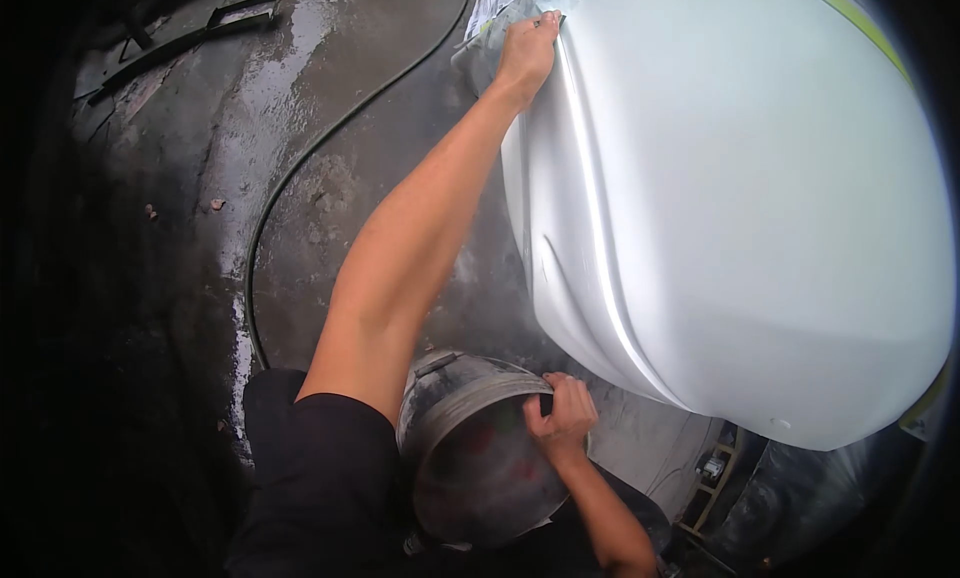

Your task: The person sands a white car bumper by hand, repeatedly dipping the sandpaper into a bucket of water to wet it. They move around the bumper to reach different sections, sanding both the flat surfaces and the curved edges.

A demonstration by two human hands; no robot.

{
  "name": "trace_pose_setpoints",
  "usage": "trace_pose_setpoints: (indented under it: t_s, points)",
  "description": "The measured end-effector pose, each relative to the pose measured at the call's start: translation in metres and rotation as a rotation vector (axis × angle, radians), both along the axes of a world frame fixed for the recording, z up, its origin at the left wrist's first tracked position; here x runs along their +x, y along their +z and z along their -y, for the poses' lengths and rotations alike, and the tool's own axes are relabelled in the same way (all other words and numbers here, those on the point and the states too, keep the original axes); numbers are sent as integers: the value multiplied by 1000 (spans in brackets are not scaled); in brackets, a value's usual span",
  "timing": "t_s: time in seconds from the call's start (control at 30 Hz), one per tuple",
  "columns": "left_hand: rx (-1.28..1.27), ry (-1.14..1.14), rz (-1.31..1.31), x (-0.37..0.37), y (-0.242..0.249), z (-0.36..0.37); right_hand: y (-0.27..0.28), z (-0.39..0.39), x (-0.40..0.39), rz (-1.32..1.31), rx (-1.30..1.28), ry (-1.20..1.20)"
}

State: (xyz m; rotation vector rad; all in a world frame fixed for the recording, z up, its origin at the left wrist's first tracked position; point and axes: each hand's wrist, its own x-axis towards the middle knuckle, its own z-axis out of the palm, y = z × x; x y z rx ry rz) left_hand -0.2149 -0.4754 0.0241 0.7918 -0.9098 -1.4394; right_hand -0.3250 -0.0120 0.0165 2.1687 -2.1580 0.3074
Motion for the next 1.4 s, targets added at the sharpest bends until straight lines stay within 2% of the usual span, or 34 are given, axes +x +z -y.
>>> trace_pose_setpoints:
  t_s: [0.07, 0.1, 0.13, 0.17, 0.27, 0.3, 0.33, 0.4, 0.53, 0.63, 0.77, 0.83, 0.87, 0.97, 1.07, 1.2, 1.3, 1.4]
  points:
    - [35, -69, 28, 3, -23, -12, -3, 0, -2, -1, -13, 11]
    - [9, 34, 3, -15, -65, -17, -3, 0, -3, -5, -25, 22]
    - [-21, 138, -23, -25, -84, -18, -2, -1, -4, -4, -33, 25]
    - [-40, 138, -24, -21, -69, -11, -4, 1, -5, -14, -50, 32]
    - [48, -55, 215, 9, -20, -13, -2, -5, -7, -35, -34, 39]
    - [46, -167, 106, 14, -5, -14, -7, -1, -5, -38, -48, 32]
    - [56, -174, 109, 3, -11, -23, -7, -2, -3, -34, -38, 25]
    - [-156, 151, 60, -26, -34, -38, -5, 1, -3, -30, -45, 31]
    - [-179, 29, 277, -19, -52, -176, -3, 0, -2, -15, -34, 28]
    - [-250, 55, 317, -22, -56, -209, -5, 2, -2, 15, -40, 29]
    - [-147, 51, 367, -11, -55, -81, -3, 4, 1, 1, -15, 22]
    - [-154, 80, 416, -18, -62, -78, -1, 3, 1, 1, -11, 19]
    - [-178, 107, 475, -18, -63, -79, -1, 2, 3, 11, -9, 14]
    - [-263, 83, 399, -16, -71, -167, 1, 5, 2, 25, -17, 12]
    - [-276, 149, 364, -28, -74, -174, -1, 1, 0, 22, -9, 30]
    - [-185, 23, 462, -6, -65, -66, -3, 1, 2, 21, 2, 10]
    - [-187, 82, 458, -14, -64, -98, -1, 1, 1, 20, 19, 22]
    - [-267, 146, 466, -22, -72, -177, -1, 3, 2, 33, -3, 36]
